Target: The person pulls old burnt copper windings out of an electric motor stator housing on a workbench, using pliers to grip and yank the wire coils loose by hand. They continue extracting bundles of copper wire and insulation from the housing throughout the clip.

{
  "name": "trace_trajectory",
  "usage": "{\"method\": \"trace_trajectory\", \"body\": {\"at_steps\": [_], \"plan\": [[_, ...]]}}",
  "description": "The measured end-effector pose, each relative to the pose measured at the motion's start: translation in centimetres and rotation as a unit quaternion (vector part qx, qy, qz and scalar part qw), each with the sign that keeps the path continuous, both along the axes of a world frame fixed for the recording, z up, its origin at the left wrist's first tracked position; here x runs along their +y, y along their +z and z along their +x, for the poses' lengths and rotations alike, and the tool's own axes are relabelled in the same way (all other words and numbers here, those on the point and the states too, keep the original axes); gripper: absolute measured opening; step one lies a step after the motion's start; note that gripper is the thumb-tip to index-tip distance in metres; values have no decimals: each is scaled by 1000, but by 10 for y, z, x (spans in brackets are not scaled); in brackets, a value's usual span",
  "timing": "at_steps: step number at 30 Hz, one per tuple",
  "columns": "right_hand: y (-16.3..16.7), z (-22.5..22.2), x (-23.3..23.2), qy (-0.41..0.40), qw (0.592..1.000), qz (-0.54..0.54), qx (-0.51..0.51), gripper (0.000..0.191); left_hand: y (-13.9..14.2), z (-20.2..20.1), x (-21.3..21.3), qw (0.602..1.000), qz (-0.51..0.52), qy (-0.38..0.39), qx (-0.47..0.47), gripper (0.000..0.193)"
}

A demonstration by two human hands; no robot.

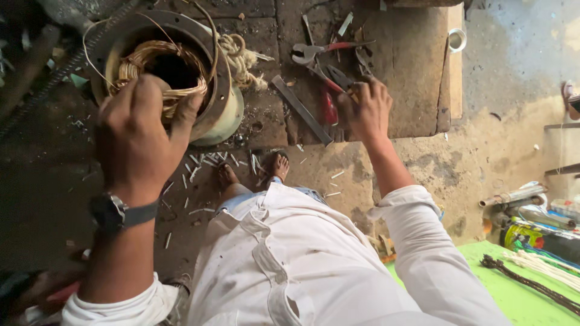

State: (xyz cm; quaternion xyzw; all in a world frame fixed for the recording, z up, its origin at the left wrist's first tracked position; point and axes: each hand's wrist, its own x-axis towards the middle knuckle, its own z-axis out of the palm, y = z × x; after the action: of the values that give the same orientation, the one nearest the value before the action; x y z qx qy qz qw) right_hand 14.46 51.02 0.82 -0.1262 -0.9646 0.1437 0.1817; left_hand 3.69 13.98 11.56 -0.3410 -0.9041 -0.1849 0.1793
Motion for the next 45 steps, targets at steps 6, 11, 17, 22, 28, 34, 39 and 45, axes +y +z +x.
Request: {"method": "trace_trajectory", "body": {"at_steps": [6, 11, 17, 22, 28, 34, 39, 45], "plan": [[2, 9, 37, -117, 983, -67, -122, 27, -11, -61, 13, 998, 28, 49, -12, 55], [8, 18, 48, -100, 988, 103, -48, 21, -4, -94, 20, 998, 66, 4, 9, 44], [16, 13, 24, 46, 995, 38, -76, 37, 15, -83, 26, 995, 70, -9, -72, 52], [27, 14, 4, 106, 985, 80, -111, 53, 23, -65, 17, 989, 105, -14, -105, 54], [39, 12, 8, -5, 971, 55, -233, 39, 12, -68, 16, 978, 157, -50, -127, 59], [54, 34, -5, -19, 806, -579, -123, 28, 35, -86, 30, 991, 52, 49, -116, 46], [79, 30, -64, 80, 638, -744, -182, 40, 48, -73, 51, 969, -200, 95, -107, 69], [98, 4, -120, 142, 500, -797, -308, 54, 41, -120, 29, 958, 30, -50, -282, 39]]}}
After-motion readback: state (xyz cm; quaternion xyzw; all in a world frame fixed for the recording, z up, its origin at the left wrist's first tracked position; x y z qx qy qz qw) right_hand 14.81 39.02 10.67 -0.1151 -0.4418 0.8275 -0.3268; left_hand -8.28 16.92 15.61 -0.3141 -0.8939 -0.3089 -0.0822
